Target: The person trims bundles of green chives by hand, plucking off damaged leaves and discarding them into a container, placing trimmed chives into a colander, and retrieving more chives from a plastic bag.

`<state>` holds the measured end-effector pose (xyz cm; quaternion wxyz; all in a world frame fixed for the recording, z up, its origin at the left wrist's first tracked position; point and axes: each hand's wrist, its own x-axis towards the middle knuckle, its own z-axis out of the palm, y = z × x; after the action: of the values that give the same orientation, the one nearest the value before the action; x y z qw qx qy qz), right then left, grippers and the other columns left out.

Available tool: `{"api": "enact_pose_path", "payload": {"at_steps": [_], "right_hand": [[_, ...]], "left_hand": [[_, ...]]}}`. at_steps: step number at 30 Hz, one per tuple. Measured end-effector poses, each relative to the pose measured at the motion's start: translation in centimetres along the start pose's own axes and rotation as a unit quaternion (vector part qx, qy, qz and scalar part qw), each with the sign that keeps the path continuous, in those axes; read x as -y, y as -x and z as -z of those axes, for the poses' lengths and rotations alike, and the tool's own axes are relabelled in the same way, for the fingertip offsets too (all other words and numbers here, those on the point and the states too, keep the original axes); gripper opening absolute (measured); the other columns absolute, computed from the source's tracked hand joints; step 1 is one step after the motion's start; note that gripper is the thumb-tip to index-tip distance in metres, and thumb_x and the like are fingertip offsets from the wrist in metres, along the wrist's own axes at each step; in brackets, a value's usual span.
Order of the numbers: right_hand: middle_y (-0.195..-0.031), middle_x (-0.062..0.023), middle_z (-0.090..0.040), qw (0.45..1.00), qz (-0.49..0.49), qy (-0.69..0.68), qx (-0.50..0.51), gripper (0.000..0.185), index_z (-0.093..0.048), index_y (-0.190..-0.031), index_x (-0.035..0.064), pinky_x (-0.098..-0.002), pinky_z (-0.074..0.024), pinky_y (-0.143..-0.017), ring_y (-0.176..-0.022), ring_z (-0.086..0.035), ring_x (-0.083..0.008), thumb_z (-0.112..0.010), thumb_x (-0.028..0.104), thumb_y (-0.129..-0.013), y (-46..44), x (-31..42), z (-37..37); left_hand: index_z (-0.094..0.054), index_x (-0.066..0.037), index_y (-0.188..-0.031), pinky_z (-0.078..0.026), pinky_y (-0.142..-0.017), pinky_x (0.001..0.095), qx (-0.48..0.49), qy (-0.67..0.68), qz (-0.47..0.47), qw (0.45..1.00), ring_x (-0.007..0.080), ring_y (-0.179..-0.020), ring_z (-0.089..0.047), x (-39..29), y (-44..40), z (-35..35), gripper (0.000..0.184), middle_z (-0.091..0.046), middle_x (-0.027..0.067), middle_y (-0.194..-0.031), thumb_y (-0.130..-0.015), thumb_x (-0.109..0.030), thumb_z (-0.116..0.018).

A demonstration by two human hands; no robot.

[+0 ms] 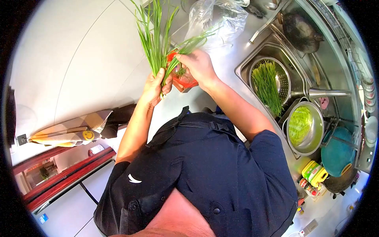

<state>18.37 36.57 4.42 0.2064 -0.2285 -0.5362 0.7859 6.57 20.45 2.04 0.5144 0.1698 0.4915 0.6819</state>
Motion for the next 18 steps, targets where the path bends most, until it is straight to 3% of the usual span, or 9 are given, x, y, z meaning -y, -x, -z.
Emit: {"api": "enact_pose_path", "payload": {"at_steps": [7, 13, 18], "right_hand": [[-0.082, -0.0003, -0.068, 0.999, 0.032, 0.012, -0.020, 0.021, -0.071, -0.110, 0.0018, -0.0212, -0.0400, -0.054, -0.062, -0.053, -0.0047, -0.071, 0.019, -0.097, 0.0, -0.7, 0.6], [-0.089, -0.0018, -0.070, 0.998, 0.061, 0.004, 0.017, 0.023, -0.070, -0.115, 0.0019, -0.0210, -0.0453, -0.058, -0.073, -0.061, -0.0054, -0.073, 0.016, -0.096, 0.5, -0.4, 0.9], [-0.096, -0.0036, -0.072, 0.999, 0.038, 0.019, 0.015, 0.027, -0.070, -0.117, 0.0004, -0.0212, -0.0480, -0.061, -0.080, -0.064, -0.0064, -0.075, 0.016, -0.095, 1.2, 0.5, 2.0]], "left_hand": [[-0.057, -0.006, -0.127, -0.033, -0.046, 0.0228, 0.002, -0.009, 0.005, 1.000, 0.0084, -0.052, -0.040, -0.1, -0.3, 0.0, 0.039, -0.052, 0.0017, -0.076, -0.107, -0.041, -0.056], [-0.050, -0.009, -0.094, -0.034, -0.046, 0.0251, -0.030, -0.036, -0.010, 0.999, 0.0097, -0.051, -0.040, -0.2, -0.3, 0.0, 0.034, -0.049, 0.0017, -0.070, -0.107, -0.040, -0.057], [-0.050, -0.010, -0.093, -0.034, -0.046, 0.0257, -0.026, -0.039, -0.026, 0.999, 0.0100, -0.050, -0.039, -0.8, -0.3, 0.2, 0.033, -0.048, 0.0014, -0.069, -0.107, -0.039, -0.057]]}}
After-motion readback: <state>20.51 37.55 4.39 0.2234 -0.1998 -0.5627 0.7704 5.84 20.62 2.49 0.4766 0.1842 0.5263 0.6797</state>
